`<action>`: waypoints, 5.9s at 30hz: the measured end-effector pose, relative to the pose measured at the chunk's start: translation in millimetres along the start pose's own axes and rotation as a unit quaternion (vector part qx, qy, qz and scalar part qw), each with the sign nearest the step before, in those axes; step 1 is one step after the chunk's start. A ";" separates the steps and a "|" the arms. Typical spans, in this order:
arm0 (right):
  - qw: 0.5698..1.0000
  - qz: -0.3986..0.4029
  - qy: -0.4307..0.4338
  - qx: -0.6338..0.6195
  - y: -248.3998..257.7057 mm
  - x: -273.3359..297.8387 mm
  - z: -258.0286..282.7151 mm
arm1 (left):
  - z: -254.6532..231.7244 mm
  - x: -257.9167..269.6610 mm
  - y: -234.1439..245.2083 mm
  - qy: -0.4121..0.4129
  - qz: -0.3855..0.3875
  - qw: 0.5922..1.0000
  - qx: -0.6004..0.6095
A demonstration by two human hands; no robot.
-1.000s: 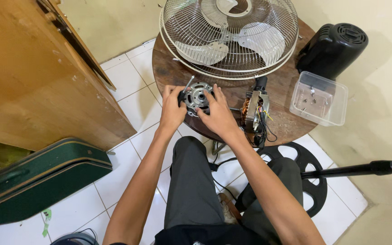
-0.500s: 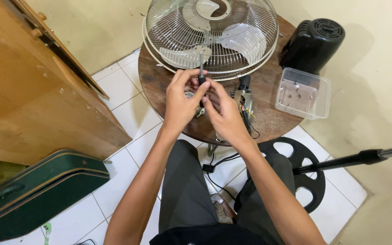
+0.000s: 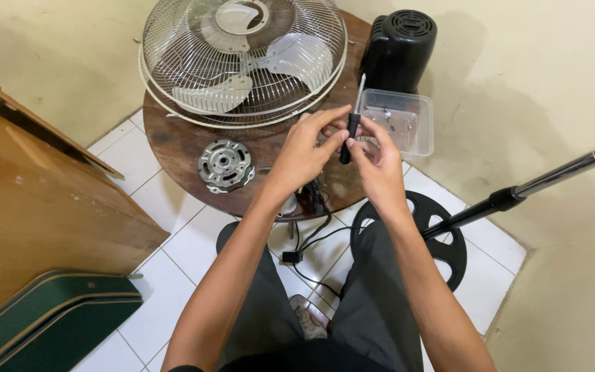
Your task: The person disassembles an electric fan motor by removing screws with a screwdriver, separating the motor housing halves, and detaching the rear assembly. The removed parts are placed on the table.
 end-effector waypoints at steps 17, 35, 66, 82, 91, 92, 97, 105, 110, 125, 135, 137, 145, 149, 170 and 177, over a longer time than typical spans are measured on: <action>0.947 -0.045 -0.119 0.295 113.6 -39.5 -68.1 | 66.3 -76.1 -107.6 0.005 0.059 0.973 -0.225; 0.887 -0.009 -0.032 0.461 74.5 -41.2 -56.7 | 49.5 -68.7 -71.4 0.011 0.026 0.980 -0.197; 0.982 0.161 -0.065 0.080 -33.7 25.8 -53.8 | 63.6 55.7 5.3 0.113 -0.123 0.980 -0.105; 0.972 0.190 -0.126 -0.064 -11.7 36.3 -71.0 | 99.0 59.0 29.6 0.107 -0.062 0.991 0.052; 0.989 0.101 -0.064 -0.082 -12.5 48.3 -94.8 | 108.1 56.9 23.1 0.092 -0.078 0.989 0.090; 0.991 0.091 -0.056 -0.076 -13.3 50.5 -97.2 | 109.5 56.0 23.9 0.084 -0.074 0.989 0.094; 0.996 0.077 0.013 -0.030 -18.7 56.6 -95.0 | 109.5 60.1 27.2 0.074 -0.068 0.988 0.117; 0.997 0.069 0.033 0.013 -24.9 61.7 -82.1 | 109.4 62.9 30.6 0.067 -0.074 0.983 0.154; 0.996 0.077 0.046 0.023 -24.8 62.8 -75.0 | 102.9 70.0 33.0 0.101 -0.069 0.982 0.146; 0.994 0.095 0.055 0.017 -28.0 64.3 -64.5 | 93.5 84.4 35.7 0.069 -0.078 0.978 0.178; 0.997 0.061 0.040 -0.033 -33.4 73.9 -65.6 | 89.2 78.0 29.4 0.069 -0.063 0.930 0.355; 0.997 0.046 0.057 -0.023 -35.7 80.7 -63.7 | 83.8 81.4 28.0 0.076 -0.060 0.937 0.335; 0.998 0.024 0.065 0.002 -35.2 83.9 -57.7 | 77.2 78.3 27.7 0.075 -0.047 0.949 0.304; 0.997 0.027 0.072 0.004 -35.7 81.9 -56.5 | 84.6 77.1 28.9 0.071 -0.037 0.941 0.329; 0.994 0.062 0.085 0.004 -35.3 79.5 -45.0 | 80.2 83.5 29.0 0.074 -0.070 0.968 0.230; 0.990 0.092 0.107 0.021 -43.8 70.0 -33.8 | 95.2 86.6 37.1 0.099 -0.087 0.958 0.256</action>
Point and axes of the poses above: each hand's wrist, its own x-axis away from the middle knuckle, its own y-axis out of the back of the hand, z = x × y, the point moved 1 cm from there along -x, towards the middle knuckle, and after that the axes turned 7 degrees about y, right-handed, at the moved point
